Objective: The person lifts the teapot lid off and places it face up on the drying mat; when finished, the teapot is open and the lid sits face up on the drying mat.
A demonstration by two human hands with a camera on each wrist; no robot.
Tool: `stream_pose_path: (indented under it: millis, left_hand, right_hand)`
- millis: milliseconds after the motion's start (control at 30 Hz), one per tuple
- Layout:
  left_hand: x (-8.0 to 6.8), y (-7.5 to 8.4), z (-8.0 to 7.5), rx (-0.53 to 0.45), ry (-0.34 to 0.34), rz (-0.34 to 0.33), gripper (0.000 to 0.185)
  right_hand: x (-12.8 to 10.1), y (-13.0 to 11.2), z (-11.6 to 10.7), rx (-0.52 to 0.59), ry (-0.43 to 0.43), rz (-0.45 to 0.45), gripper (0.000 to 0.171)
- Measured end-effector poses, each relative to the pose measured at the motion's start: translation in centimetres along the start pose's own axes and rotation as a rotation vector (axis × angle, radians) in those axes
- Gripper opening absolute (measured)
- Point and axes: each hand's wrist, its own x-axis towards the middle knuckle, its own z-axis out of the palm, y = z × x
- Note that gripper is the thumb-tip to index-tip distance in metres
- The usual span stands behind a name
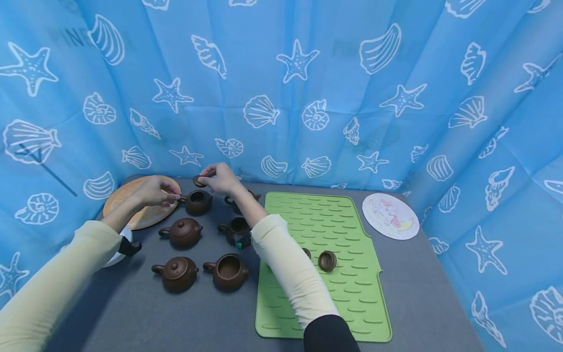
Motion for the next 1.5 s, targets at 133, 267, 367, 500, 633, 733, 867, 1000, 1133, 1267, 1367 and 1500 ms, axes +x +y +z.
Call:
stream_pose_path:
  millis: [133,267,367,500,633,733,867,1000,1133,1267,1367,1500]
  left_hand:
    - [0.1,-0.1,0.1,0.004,0.007,0.004,0.016]
    - [0.1,-0.1,0.2,-0.005,0.006,0.007,0.016]
    - [0.1,-0.1,0.2,-0.012,0.008,0.007,0.017]
    - [-0.1,-0.1,0.1,-0.005,0.010,0.003,0.018]
    - [-0.3,0.0,0.1,-0.004,0.008,-0.006,0.020]
    - [-0.5,0.0,0.1,-0.011,0.011,-0.007,0.019]
    - [-0.5,0.0,0.2,-0.008,0.027,0.007,0.017]
    - [-0.5,-0.1,0.3,-0.002,0.045,0.017,0.016]
    - [-0.5,-0.2,0.4,-0.002,0.044,0.030,0.016]
    - [-0.6,-0.2,0.4,-0.005,0.041,0.040,0.017]
    - [-0.6,-0.1,0.5,-0.004,0.043,0.040,0.017]
    - [-0.5,-0.1,0.5,-0.002,0.045,0.042,0.016]
  right_hand:
    - [-1.0,0.3,-2.3,0.044,-0.035,-0.046,0.024]
    - [-2.5,0.5,-4.7,0.098,-0.056,-0.048,0.028]
    - [-3.8,0.9,-6.5,0.120,-0.078,-0.041,0.038]
    - [-5.5,2.1,-8.7,0.153,-0.134,-0.037,0.045]
    - [-7.1,3.6,-10.3,0.206,-0.167,-0.016,0.043]
    - [-8.4,4.7,-11.2,0.232,-0.179,0.001,0.041]
    - [-10.3,6.5,-11.9,0.141,-0.171,-0.021,0.043]
    - [-11.7,8.2,-12.0,0.060,-0.174,-0.052,0.050]
    - [-12.7,10.0,-11.6,0.088,-0.220,-0.015,0.053]
    - [-13.6,11.4,-11.3,0.080,-0.256,0.031,0.052]
    - [-14.0,12.3,-11.1,-0.022,-0.252,0.031,0.051]
    - [-14.0,13.4,-10.9,-0.142,-0.241,0.002,0.047]
